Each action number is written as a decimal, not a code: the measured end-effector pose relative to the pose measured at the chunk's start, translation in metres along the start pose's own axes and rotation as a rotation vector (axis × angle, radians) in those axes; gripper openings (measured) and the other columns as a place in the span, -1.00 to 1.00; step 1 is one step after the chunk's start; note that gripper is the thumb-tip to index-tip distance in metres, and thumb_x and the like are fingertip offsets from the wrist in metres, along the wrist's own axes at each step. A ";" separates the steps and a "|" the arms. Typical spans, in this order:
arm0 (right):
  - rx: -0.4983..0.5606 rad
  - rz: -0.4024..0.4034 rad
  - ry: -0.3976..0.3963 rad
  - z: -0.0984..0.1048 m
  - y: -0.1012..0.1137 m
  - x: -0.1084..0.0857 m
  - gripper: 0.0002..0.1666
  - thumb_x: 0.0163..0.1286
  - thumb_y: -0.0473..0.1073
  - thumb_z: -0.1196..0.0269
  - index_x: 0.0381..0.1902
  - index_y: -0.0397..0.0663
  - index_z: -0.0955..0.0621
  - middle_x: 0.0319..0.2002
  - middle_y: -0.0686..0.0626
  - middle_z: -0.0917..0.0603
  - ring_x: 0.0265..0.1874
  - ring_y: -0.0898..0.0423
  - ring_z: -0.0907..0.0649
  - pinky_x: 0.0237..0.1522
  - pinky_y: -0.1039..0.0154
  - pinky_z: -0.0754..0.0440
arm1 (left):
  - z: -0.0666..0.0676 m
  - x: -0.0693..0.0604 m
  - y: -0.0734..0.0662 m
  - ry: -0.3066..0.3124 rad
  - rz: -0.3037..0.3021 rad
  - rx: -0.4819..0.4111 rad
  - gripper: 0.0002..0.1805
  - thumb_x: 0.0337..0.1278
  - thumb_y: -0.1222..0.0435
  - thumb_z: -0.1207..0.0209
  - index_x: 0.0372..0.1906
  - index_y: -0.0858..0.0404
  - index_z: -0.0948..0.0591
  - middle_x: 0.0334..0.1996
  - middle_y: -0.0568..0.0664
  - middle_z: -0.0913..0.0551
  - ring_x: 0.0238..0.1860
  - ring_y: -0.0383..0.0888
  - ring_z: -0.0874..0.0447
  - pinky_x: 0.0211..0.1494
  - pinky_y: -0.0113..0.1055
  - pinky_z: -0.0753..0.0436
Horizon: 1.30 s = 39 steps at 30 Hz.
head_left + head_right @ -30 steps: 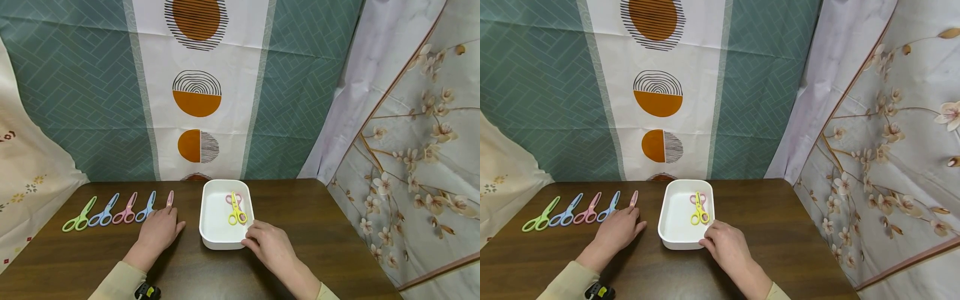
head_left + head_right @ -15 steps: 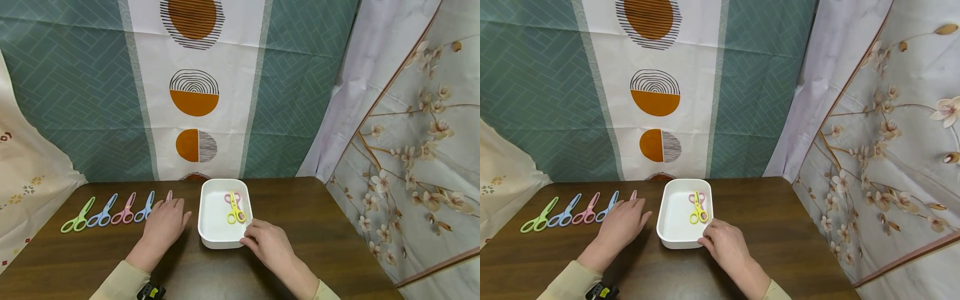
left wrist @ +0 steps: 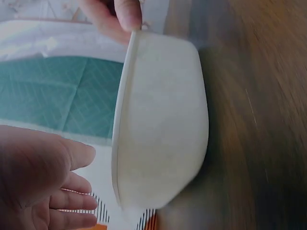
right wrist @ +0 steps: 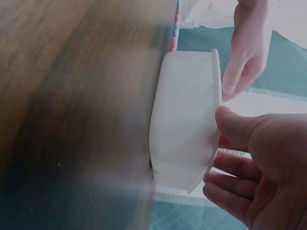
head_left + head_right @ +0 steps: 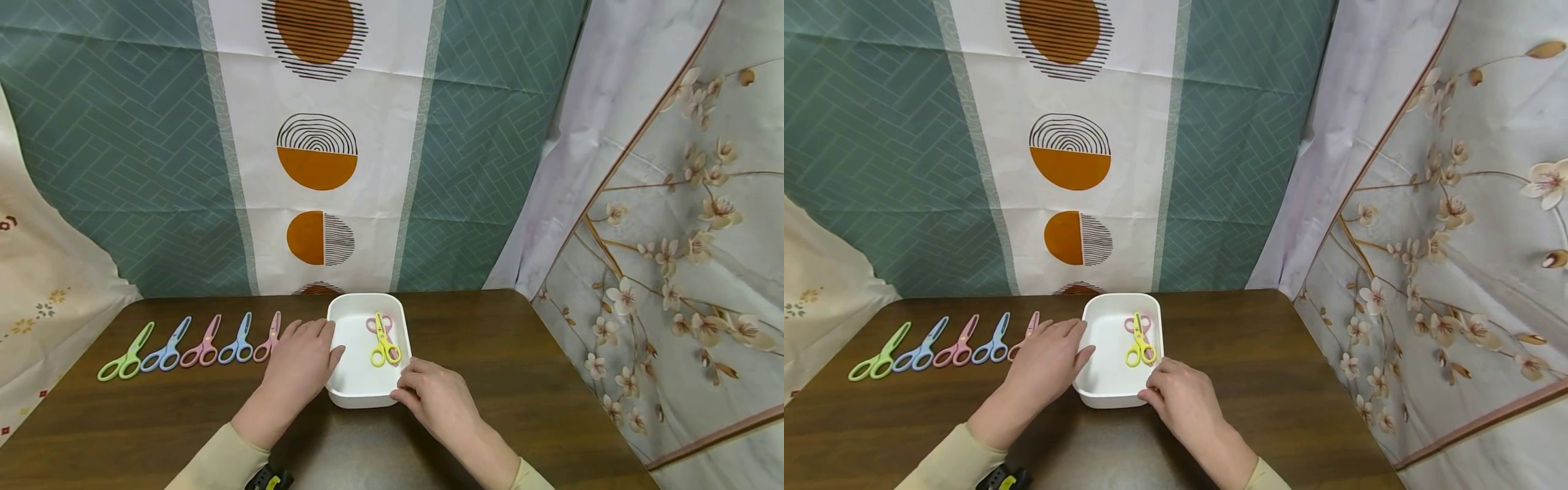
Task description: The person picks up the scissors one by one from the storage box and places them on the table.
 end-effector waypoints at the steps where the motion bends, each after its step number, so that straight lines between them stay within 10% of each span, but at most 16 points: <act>1: 0.000 0.001 -0.001 0.000 0.000 0.000 -0.78 0.28 0.01 -0.66 -0.39 0.19 -0.77 -0.29 0.24 -0.68 -0.36 0.26 -0.62 -0.36 0.27 -0.63 | -0.001 0.001 -0.003 0.010 -0.004 -0.004 -0.42 0.42 0.09 -0.46 0.27 0.46 -0.70 0.20 0.29 -0.76 0.26 0.24 -0.74 0.52 0.22 -0.49; 39: -0.008 0.041 -0.024 0.002 0.004 0.000 -0.81 0.30 -0.04 -0.64 -0.38 0.15 -0.79 -0.29 0.24 -0.68 -0.37 0.27 -0.63 -0.36 0.29 -0.62 | -0.052 0.028 -0.068 0.124 -0.242 -0.021 -0.66 0.44 0.12 -0.45 0.06 0.28 -0.74 -0.06 0.07 -0.78 -0.05 0.06 -0.81 0.20 0.00 -0.66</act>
Point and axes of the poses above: each hand's wrist, its own x-axis towards the middle knuckle, its own z-axis out of the back of the hand, y = z × x, the point moved 8 cm from there along x, towards the middle knuckle
